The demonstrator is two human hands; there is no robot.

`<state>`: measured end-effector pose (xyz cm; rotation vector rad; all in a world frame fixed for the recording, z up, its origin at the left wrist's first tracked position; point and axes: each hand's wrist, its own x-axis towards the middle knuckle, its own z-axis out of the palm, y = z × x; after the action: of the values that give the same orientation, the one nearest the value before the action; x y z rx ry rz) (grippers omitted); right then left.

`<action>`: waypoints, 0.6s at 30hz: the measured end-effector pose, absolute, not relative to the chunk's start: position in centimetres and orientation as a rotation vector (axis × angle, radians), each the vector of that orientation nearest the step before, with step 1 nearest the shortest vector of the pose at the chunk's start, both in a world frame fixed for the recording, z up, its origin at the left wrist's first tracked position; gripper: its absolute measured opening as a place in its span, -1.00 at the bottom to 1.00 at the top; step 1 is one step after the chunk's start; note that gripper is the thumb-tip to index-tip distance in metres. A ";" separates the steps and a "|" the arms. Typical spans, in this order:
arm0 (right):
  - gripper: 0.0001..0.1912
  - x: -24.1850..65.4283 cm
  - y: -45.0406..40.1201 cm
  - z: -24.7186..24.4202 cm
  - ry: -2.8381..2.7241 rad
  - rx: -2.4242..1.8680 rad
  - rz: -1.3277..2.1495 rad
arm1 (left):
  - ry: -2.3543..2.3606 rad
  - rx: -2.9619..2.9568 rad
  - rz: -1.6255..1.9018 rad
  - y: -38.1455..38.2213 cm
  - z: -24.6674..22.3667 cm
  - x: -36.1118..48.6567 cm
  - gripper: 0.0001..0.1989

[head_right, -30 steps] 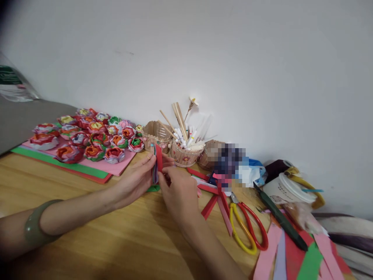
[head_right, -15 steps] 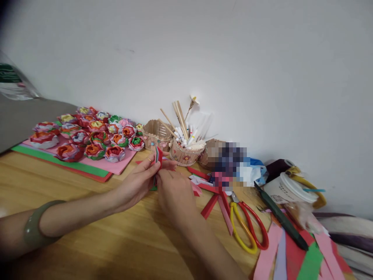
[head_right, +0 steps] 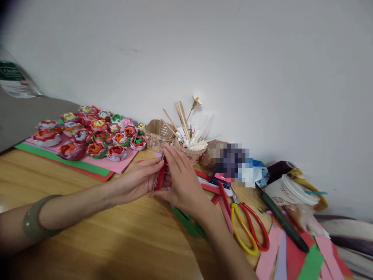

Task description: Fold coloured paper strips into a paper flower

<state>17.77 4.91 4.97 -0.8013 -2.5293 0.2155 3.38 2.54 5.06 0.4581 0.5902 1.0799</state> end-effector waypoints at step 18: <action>-0.66 18.8 4.7 7.0 -2.071 -1.119 0.819 | 0.768 1.200 0.758 2.2 4.8 2.9 -0.78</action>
<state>18.79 4.72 6.96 -1.1192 -2.0709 0.8192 2.86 2.23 4.77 1.2003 0.7678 0.7576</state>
